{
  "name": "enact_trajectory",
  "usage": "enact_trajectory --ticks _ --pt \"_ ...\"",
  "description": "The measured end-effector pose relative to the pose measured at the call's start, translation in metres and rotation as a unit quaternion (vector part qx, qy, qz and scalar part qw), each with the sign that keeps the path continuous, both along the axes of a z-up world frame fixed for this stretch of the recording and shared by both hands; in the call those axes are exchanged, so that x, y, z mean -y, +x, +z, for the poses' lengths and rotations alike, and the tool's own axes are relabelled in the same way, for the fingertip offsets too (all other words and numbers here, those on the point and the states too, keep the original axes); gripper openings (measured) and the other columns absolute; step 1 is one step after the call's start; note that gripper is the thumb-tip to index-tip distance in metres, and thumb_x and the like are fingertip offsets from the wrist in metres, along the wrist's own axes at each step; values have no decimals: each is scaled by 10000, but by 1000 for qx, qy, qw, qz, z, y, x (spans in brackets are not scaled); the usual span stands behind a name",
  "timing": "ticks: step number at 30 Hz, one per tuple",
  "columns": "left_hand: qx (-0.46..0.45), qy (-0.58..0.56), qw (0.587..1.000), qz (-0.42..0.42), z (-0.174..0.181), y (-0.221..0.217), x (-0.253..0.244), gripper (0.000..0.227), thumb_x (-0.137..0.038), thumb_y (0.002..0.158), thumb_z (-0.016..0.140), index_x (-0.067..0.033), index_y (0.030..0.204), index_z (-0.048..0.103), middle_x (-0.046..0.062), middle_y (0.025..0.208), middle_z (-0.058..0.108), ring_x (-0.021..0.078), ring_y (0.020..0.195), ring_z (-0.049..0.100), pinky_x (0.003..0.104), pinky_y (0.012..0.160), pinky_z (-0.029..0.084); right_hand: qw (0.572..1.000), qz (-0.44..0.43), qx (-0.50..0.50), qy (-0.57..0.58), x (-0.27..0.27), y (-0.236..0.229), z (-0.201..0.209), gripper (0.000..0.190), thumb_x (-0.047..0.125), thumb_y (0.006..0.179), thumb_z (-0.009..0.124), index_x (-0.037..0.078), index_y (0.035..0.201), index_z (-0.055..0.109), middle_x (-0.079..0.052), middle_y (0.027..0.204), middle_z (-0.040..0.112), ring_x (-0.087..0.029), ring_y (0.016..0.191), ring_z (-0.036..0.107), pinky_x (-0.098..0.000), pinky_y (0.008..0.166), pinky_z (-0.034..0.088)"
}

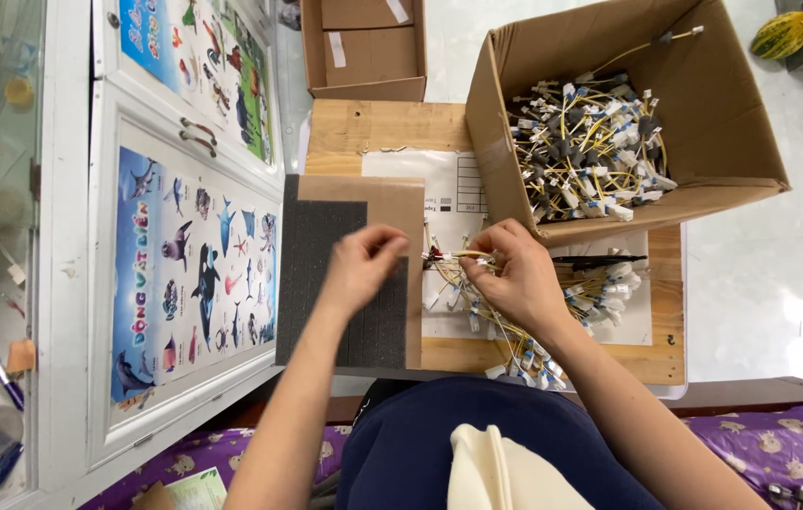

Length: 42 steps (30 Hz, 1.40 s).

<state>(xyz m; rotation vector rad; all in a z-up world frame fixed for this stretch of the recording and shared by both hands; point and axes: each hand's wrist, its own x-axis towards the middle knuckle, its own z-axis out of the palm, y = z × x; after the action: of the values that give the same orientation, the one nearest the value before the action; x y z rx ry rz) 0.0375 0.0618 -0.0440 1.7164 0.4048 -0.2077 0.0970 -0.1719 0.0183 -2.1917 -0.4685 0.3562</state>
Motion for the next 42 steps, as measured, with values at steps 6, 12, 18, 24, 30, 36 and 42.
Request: enact_trajectory --ticks 6,12,18,24,30,36,42 --pt "-14 438 863 -250 8 13 -13 662 -183 785 824 -116 1395 576 153 1391 499 411 1175 585 501 852 545 995 -32 -84 53 3 -2 -11 190 173 891 744 41 1019 698 -54 953 688 -126 804 663 -288 675 558" --pt "49 459 856 -234 -33 -16 -12 527 -160 856 795 -86 1302 525 128 1428 482 335 1227 615 433 924 610 989 -15 -134 65 15 5 -30 306 293 1029 600 40 1142 728 5 856 723 -92 775 592 -264 680 508" --pt "69 369 914 -157 -13 3 -13 750 -175 795 834 -44 1425 449 212 1287 481 434 1065 612 498 848 567 943 -24 -317 103 20 13 -31 419 374 1048 509 54 1156 756 5 673 570 -70 623 507 -248 545 399" --pt "114 445 865 -205 -49 7 -13 289 -94 876 760 -71 1085 562 134 1312 532 343 1061 673 465 830 608 938 -12 -334 96 19 14 -24 394 355 1033 540 67 1189 759 40 662 497 -70 598 415 -255 513 333" --pt "182 407 884 -140 -35 -7 -12 420 -105 821 796 -16 1111 504 187 1270 494 380 1024 668 458 772 612 953 20 -295 70 18 14 -24 334 263 972 637 79 1213 776 52 733 562 -51 652 442 -237 571 389" --pt "205 351 913 -25 -34 -27 -8 450 -129 805 828 -24 1075 483 190 1297 479 428 985 678 452 738 620 947 28 -312 70 15 14 -22 332 190 904 732 90 1219 753 75 760 626 -15 678 505 -212 607 435" --pt "195 292 935 44 -17 -35 2 328 -171 866 859 -97 988 564 171 1283 547 198 781 747 324 677 653 948 -3 -312 53 16 15 -43 321 211 922 744 93 1220 765 42 720 562 -54 641 442 -236 569 366"
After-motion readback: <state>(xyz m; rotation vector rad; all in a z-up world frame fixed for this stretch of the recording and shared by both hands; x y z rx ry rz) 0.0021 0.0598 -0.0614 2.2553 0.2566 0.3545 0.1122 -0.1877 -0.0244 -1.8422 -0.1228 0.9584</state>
